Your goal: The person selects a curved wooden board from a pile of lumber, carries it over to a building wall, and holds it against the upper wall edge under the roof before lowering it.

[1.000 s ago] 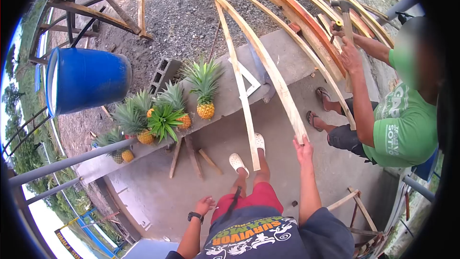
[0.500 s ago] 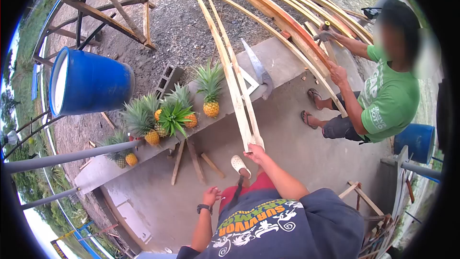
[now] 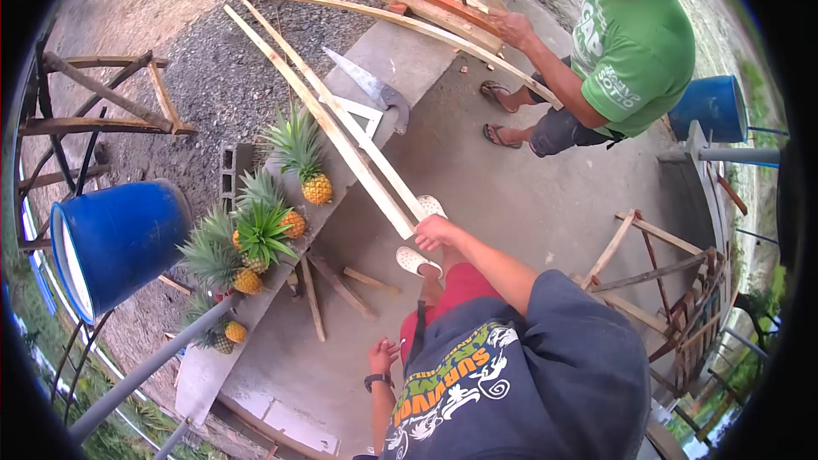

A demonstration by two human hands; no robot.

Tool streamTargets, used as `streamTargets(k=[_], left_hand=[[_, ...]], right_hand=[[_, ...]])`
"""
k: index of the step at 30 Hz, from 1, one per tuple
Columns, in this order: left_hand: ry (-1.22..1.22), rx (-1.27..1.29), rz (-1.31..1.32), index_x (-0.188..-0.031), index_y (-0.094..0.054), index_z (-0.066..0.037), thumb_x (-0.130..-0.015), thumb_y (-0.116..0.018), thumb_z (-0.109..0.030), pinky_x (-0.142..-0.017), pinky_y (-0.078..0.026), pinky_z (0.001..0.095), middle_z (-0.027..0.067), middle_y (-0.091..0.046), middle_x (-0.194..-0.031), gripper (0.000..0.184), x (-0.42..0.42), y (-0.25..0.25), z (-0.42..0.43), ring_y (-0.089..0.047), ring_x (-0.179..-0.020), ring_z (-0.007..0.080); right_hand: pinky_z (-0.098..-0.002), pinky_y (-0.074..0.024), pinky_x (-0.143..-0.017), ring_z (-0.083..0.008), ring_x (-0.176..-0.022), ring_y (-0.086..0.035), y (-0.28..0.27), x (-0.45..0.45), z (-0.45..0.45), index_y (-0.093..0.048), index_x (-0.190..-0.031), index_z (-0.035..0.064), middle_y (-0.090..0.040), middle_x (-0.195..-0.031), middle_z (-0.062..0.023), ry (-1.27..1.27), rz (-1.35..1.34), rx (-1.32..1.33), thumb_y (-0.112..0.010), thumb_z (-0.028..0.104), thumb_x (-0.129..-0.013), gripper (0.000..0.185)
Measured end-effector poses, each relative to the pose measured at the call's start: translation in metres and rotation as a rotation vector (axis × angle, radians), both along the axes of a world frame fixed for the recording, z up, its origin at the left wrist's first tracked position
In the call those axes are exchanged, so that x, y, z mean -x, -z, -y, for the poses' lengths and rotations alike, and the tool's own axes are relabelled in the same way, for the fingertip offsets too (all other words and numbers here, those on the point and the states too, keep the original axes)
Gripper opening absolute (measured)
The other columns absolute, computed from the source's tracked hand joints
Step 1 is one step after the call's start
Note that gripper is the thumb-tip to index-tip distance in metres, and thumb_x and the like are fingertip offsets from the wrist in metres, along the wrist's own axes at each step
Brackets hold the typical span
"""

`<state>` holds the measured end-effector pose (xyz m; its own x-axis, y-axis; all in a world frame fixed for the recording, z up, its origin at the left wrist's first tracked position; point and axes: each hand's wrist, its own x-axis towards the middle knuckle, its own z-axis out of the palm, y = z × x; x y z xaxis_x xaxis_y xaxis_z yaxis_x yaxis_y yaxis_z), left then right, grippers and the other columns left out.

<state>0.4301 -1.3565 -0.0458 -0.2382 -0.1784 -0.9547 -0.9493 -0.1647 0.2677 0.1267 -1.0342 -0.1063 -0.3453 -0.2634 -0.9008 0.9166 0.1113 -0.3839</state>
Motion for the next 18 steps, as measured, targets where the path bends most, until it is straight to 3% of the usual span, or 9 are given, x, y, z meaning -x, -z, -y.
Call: streamTargets(k=[1, 3, 4, 7, 9, 11, 14, 16, 18], left_hand=[[0.02, 0.011, 0.014, -0.131, -0.051, -0.003, -0.098, -0.054, -0.024, -0.069, -0.054, 0.0332, 0.0137, -0.067, -0.106, 0.039, 0.0, 0.002, -0.001, -0.069, -0.087, 0.0218], [0.036, 0.024, 0.03, -0.131, -0.05, -0.002, -0.098, -0.053, -0.024, -0.07, -0.054, 0.0334, 0.0141, -0.067, -0.108, 0.04, 0.002, 0.007, -0.007, -0.068, -0.088, 0.0216], [0.046, 0.026, 0.036, -0.132, -0.049, -0.002, -0.098, -0.054, -0.024, -0.071, -0.055, 0.0339, 0.0143, -0.067, -0.108, 0.041, -0.001, 0.008, -0.006, -0.068, -0.089, 0.0215], [0.056, 0.039, 0.083, -0.134, -0.048, -0.002, -0.098, -0.054, -0.025, -0.073, -0.055, 0.0349, 0.0145, -0.067, -0.109, 0.043, -0.004, 0.008, -0.013, -0.067, -0.09, 0.0212], [0.092, 0.06, 0.151, -0.133, -0.049, -0.002, -0.097, -0.054, -0.025, -0.075, -0.056, 0.0359, 0.0142, -0.067, -0.109, 0.043, -0.001, 0.004, -0.023, -0.067, -0.091, 0.0206], [0.137, 0.06, 0.174, -0.132, -0.05, -0.001, -0.097, -0.054, -0.025, -0.075, -0.056, 0.0357, 0.0139, -0.067, -0.109, 0.042, 0.003, 0.003, -0.029, -0.067, -0.091, 0.0207], [0.104, 0.098, 0.143, -0.129, -0.053, 0.0, -0.097, -0.054, -0.025, -0.075, -0.056, 0.0347, 0.013, -0.067, -0.107, 0.04, -0.003, 0.004, -0.038, -0.066, -0.093, 0.0211], [0.129, 0.069, 0.18, -0.127, -0.055, 0.0, -0.097, -0.053, -0.024, -0.076, -0.056, 0.0343, 0.0128, -0.068, -0.105, 0.038, 0.005, 0.0, -0.042, -0.067, -0.092, 0.0209], [0.108, 0.084, 0.182, -0.127, -0.055, 0.0, -0.096, -0.053, -0.023, -0.076, -0.056, 0.0343, 0.0128, -0.068, -0.105, 0.038, 0.012, -0.002, -0.044, -0.067, -0.092, 0.0211]], right_hand=[[-0.0313, -0.0576, -0.05, -0.0202, -0.068, -0.07, 0.037, 0.008, -0.03, -0.062, -0.112, 0.0005, -0.07, -0.091, -0.013, -0.013, -0.058, -0.046, -0.059, 0.025, -0.092, 0.031], [-0.0416, -0.0563, -0.073, -0.0327, -0.087, -0.07, 0.083, 0.033, -0.106, -0.062, -0.111, -0.0014, -0.07, -0.095, -0.0177, -0.131, -0.769, -0.751, -0.059, 0.019, -0.091, 0.029], [-0.0454, -0.0507, -0.086, -0.0392, -0.097, -0.064, 0.041, 0.062, -0.14, -0.059, -0.111, -0.0022, -0.068, -0.098, -0.0212, -0.087, -0.697, -0.9, -0.059, 0.015, -0.09, 0.028], [-0.0483, -0.0469, -0.091, -0.0408, -0.113, -0.054, 0.082, 0.121, -0.255, -0.049, -0.124, 0.0023, -0.047, -0.134, -0.0219, -0.083, -0.859, -1.282, -0.06, 0.011, -0.088, 0.039], [-0.048, -0.0472, -0.092, -0.039, -0.117, -0.053, 0.09, 0.156, -0.302, -0.045, -0.132, 0.0032, -0.045, -0.138, -0.0209, -0.203, -0.977, -1.617, -0.06, 0.009, -0.087, 0.047], [-0.0472, -0.047, -0.094, -0.0379, -0.121, -0.051, 0.082, 0.196, -0.328, -0.039, -0.139, 0.0048, -0.043, -0.142, -0.0201, -0.319, -0.906, -1.668, -0.063, 0.013, -0.087, 0.059], [-0.0447, -0.0505, -0.087, -0.0307, -0.112, -0.06, 0.106, 0.24, -0.363, -0.029, -0.147, 0.0055, -0.053, -0.132, -0.0148, -0.532, -0.69, -1.87, -0.072, 0.025, -0.082, 0.08], [-0.0421, -0.0515, -0.082, -0.0274, -0.106, -0.061, 0.105, 0.258, -0.365, -0.046, -0.136, 0.008, -0.059, -0.117, -0.0101, -0.508, -0.556, -1.95, -0.072, 0.028, -0.082, 0.063], [-0.0412, -0.0515, -0.076, -0.0247, -0.097, -0.062, 0.148, 0.27, -0.39, -0.06, -0.113, 0.0103, -0.06, -0.102, -0.0063, -0.488, -0.548, -2.055, -0.071, 0.032, -0.081, 0.039]])
